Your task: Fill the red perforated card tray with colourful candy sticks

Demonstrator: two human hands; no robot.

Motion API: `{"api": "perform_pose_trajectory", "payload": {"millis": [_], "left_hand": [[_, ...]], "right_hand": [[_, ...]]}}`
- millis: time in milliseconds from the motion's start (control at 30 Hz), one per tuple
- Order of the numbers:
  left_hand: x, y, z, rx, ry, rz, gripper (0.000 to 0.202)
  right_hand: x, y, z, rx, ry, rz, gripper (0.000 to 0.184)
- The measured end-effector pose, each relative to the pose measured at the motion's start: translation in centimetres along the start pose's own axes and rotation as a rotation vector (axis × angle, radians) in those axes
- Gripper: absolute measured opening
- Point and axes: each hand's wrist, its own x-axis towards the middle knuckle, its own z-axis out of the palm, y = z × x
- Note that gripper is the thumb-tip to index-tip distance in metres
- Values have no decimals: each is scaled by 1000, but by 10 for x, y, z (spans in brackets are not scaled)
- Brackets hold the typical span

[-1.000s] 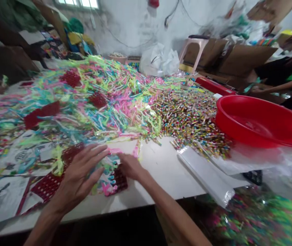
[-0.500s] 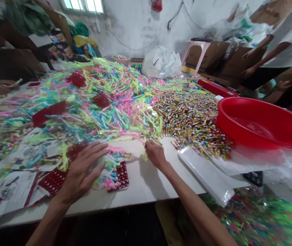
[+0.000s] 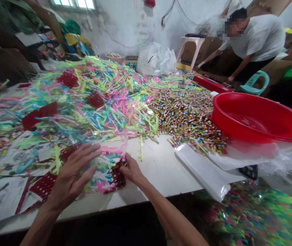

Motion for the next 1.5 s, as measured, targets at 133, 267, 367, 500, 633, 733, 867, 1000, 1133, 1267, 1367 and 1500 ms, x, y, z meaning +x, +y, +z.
{"api": "perform_pose_trajectory", "payload": {"millis": [133, 267, 367, 500, 633, 733, 867, 1000, 1133, 1267, 1367, 1500], "left_hand": [[1, 1, 1, -4, 21, -10, 31], [1, 2, 1, -12, 19, -21, 31], [0, 3, 0, -16, 11, -25, 31], [0, 2, 0, -21, 11, -42, 31], [3, 1, 2, -8, -3, -28, 38], [5, 1, 1, 11, -51, -11, 33], [1, 0, -2, 3, -28, -26, 23], [-3, 1, -4, -11, 9, -35, 21], [-3, 3, -4, -3, 14, -46, 20], [0, 4, -2, -16, 16, -55, 21], [2, 5, 0, -34, 25, -68, 21], [4, 5, 3, -47, 25, -69, 21]], "right_hand": [[-3, 10, 6, 42, -1, 70, 16], [-2, 11, 12, -60, 22, 104, 21], [0, 6, 9, -213, -7, 55, 23], [-5, -1, 9, -468, -75, -59, 45], [-16, -4, 24, -778, -138, -128, 72], [-14, -9, 23, -834, -194, -163, 77], [17, -21, -2, -861, -266, -199, 54], [52, -28, -17, -1129, -216, -42, 26], [57, -23, -22, -1140, -193, -25, 24], [35, -12, -42, -1075, -88, 13, 19], [10, -3, -52, -771, -41, 24, 8], [-21, 6, -41, -357, 32, 49, 9]]}}
